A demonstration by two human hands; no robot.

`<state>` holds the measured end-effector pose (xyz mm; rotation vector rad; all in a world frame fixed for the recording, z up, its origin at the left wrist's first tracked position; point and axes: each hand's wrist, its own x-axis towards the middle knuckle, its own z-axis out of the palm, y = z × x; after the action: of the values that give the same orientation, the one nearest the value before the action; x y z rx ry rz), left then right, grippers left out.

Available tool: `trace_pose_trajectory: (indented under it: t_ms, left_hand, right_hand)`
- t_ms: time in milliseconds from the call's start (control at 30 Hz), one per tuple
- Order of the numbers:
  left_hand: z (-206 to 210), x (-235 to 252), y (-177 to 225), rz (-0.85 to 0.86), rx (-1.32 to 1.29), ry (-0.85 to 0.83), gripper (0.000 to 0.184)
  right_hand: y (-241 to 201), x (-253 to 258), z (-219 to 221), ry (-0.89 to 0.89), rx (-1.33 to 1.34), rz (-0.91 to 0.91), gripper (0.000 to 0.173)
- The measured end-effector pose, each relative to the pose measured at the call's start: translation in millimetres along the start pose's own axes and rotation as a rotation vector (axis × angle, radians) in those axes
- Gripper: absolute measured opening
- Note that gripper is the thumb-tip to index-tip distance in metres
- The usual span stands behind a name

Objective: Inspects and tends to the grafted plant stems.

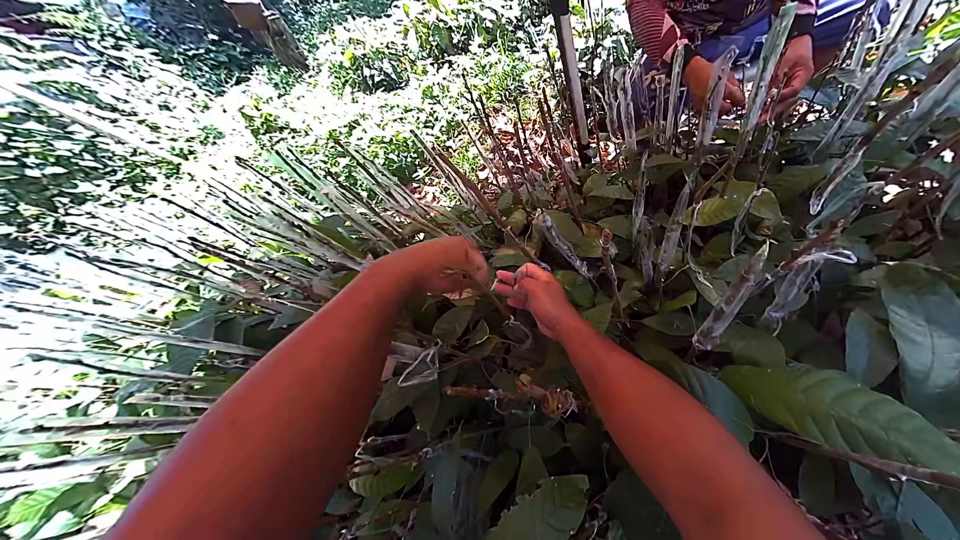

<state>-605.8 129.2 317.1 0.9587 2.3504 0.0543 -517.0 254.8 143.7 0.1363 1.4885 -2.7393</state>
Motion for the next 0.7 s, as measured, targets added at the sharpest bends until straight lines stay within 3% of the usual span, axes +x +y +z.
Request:
trace_pose_trajectory:
  t_ms: [67,133,200,267,367,533,700]
  left_hand:
    - [-6.7,-1.7,12.7,-0.024,-0.083,0.186,0.025]
    - [-12.3,-1.4,21.0,-0.202,0.137,0.387,0.031]
    - [-11.0,-5.0,28.7,-0.49,0.404,0.419,0.031]
    - [-6.3,-10.8,34.6,-0.643,0.55,0.331,0.027]
    - [6.3,-21.3,23.2,-0.55,0.626,0.162,0.025]
    - [17.8,-34.9,29.5,-0.479,0.483,0.184,0.023]
    - [24.5,-49.8,49.6,-0.519,0.437,0.263,0.028]
  right_hand:
    - [-1.2,-2.1,3.0,-0.004,0.009,0.014,0.019]
    - [-1.1,-3.8,4.6,-0.001,0.017,0.022,0.02]
    - [-0.7,-3.3,3.9,0.002,0.017,0.027,0.021]
    - [-1.2,-1.7,1.6,0.01,0.021,0.033,0.021]
    - [1.7,-2.2,-2.2,0.018,0.025,0.035,0.022]
    - [-20.3,-23.9,-4.0,0.149,-0.159,-0.013,0.018]
    - [-78.5,-124.4,9.0,0.375,-0.165,-0.295,0.014]
